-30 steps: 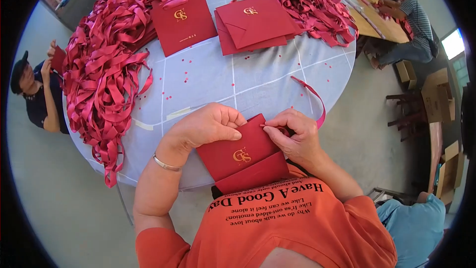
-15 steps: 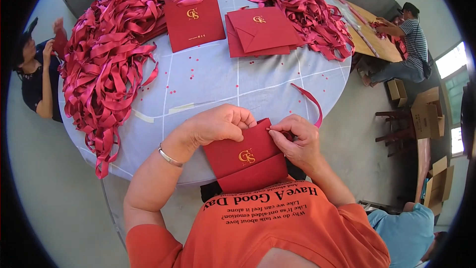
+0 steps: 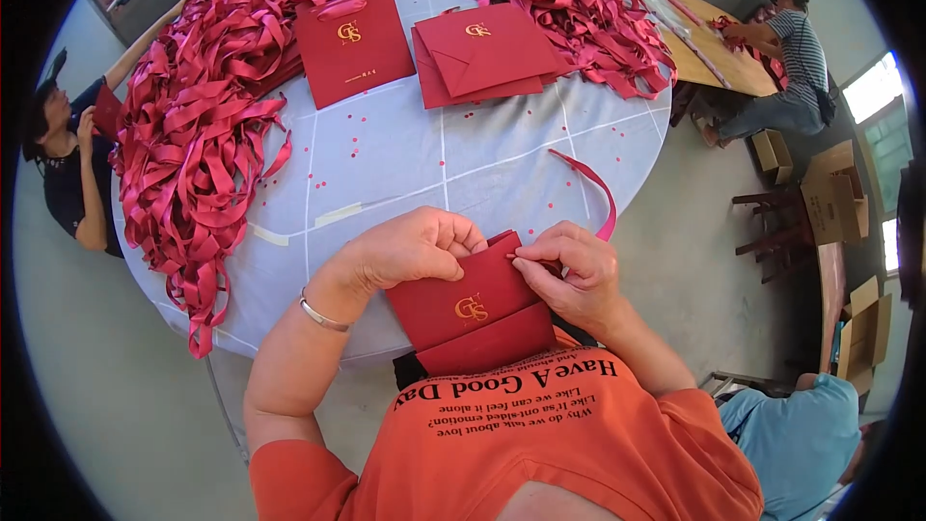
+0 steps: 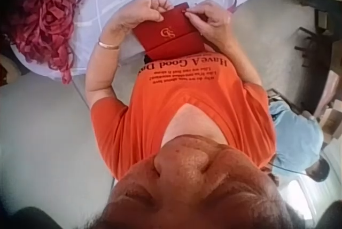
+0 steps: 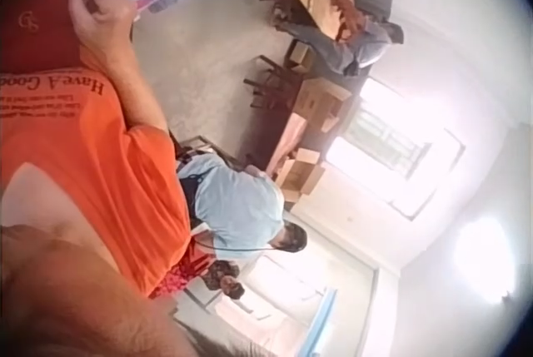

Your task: The person attaches ribbon handles to red gift bags by threading ribbon strips through slits in the bags and pressing them into place by hand.

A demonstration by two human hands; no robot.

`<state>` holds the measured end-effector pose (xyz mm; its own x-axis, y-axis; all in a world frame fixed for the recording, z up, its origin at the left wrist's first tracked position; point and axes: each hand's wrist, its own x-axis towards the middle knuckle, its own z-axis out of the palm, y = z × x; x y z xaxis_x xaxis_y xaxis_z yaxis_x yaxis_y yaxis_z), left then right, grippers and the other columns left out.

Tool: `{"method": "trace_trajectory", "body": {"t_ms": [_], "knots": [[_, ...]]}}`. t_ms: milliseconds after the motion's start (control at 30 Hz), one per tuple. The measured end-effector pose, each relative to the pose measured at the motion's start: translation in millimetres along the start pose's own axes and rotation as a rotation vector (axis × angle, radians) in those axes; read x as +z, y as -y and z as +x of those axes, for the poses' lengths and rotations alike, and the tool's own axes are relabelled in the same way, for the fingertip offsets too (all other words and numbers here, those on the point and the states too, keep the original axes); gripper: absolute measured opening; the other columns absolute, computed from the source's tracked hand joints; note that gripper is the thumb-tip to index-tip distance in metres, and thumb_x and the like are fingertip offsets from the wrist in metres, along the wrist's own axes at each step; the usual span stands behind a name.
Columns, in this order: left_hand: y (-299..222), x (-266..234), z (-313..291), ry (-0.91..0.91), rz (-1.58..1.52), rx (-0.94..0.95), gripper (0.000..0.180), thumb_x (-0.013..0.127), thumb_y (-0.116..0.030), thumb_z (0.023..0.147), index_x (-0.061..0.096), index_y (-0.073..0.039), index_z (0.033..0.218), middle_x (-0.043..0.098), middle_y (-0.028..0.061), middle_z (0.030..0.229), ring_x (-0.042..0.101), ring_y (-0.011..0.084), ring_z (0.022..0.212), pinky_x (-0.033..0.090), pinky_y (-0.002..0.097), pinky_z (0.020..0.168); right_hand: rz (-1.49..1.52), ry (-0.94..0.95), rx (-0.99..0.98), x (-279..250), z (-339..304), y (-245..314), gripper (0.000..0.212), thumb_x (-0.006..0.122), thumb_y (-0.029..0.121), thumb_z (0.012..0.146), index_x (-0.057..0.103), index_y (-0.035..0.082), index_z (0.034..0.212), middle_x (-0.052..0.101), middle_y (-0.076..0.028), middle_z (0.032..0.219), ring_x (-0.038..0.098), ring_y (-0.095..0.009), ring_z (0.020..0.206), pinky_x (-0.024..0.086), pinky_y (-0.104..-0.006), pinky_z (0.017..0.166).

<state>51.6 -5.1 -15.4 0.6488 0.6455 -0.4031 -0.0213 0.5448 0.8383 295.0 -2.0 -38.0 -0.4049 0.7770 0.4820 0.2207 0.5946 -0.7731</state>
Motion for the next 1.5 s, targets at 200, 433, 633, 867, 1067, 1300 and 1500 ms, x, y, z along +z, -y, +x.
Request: {"method": "trace_trajectory", "body": {"t_ms": [200,433,633,867,1067,1300,1500], "knots": [[0,2,1,-0.029,0.007,-0.013,0.031,0.054,0.008,0.079,0.058,0.005,0.110,0.071,0.0087,0.097,0.065,0.0088,0.085,0.051,0.0207,0.072,-0.068,0.040,-0.138,6,-1,1,0.015,0.078,0.000,0.072,0.071,0.004,0.085,0.064,-0.007,0.075,0.059,-0.016,0.055,0.046,-0.0268,0.047],[-1,5,1,-0.050,0.072,-0.007,0.030,0.051,0.010,0.082,0.055,0.005,0.111,0.071,0.0098,0.098,0.065,0.0089,0.084,0.051,0.0209,0.071,-0.079,0.056,-0.124,9,2,4,0.013,0.077,-0.002,0.074,0.070,0.002,0.084,0.064,-0.008,0.074,0.060,-0.015,0.055,0.046,-0.0263,0.048],[5,6,3,-0.107,0.203,-0.014,0.028,0.049,0.011,0.082,0.054,0.004,0.108,0.070,0.0094,0.094,0.064,0.0081,0.081,0.050,0.0208,0.067,-0.236,0.155,-0.083,8,11,19,0.010,0.074,0.002,0.075,0.064,0.002,0.076,0.062,-0.010,0.070,0.060,-0.025,0.056,0.048,-0.0343,0.049],[10,13,7,-0.153,0.257,0.065,0.027,0.048,0.010,0.077,0.055,0.005,0.102,0.065,0.0029,0.077,0.052,0.0044,0.066,0.038,0.0233,0.054,-0.538,0.379,0.016,15,23,40,0.011,0.073,0.006,0.075,0.062,0.001,0.075,0.062,-0.014,0.071,0.062,-0.032,0.062,0.051,-0.0393,0.053],[2,13,-3,-0.089,0.224,0.067,0.028,0.046,0.012,0.084,0.051,0.004,0.111,0.069,0.0104,0.095,0.063,0.0093,0.083,0.049,0.0214,0.068,-0.192,0.425,0.187,7,41,35,0.016,0.072,0.013,0.077,0.066,-0.001,0.081,0.066,-0.017,0.079,0.066,-0.032,0.072,0.052,-0.0424,0.064],[4,20,-1,-0.245,0.394,0.119,0.018,0.055,0.004,0.082,0.057,0.004,0.100,0.064,0.0044,0.069,0.052,0.0063,0.064,0.040,0.0256,0.056,0.282,0.482,0.477,-7,47,25,0.023,0.080,0.016,0.072,0.068,0.001,0.085,0.066,-0.010,0.076,0.063,-0.019,0.066,0.049,-0.0316,0.060],[-1,37,-4,-0.446,0.569,0.149,0.010,0.066,-0.003,0.082,0.059,0.002,0.086,0.062,0.0060,0.060,0.050,0.0066,0.056,0.040,0.0279,0.052,0.067,0.747,0.400,-21,84,11,0.016,0.071,0.013,0.081,0.069,0.000,0.089,0.065,-0.007,0.085,0.060,-0.016,0.072,0.048,-0.0286,0.065]]}}
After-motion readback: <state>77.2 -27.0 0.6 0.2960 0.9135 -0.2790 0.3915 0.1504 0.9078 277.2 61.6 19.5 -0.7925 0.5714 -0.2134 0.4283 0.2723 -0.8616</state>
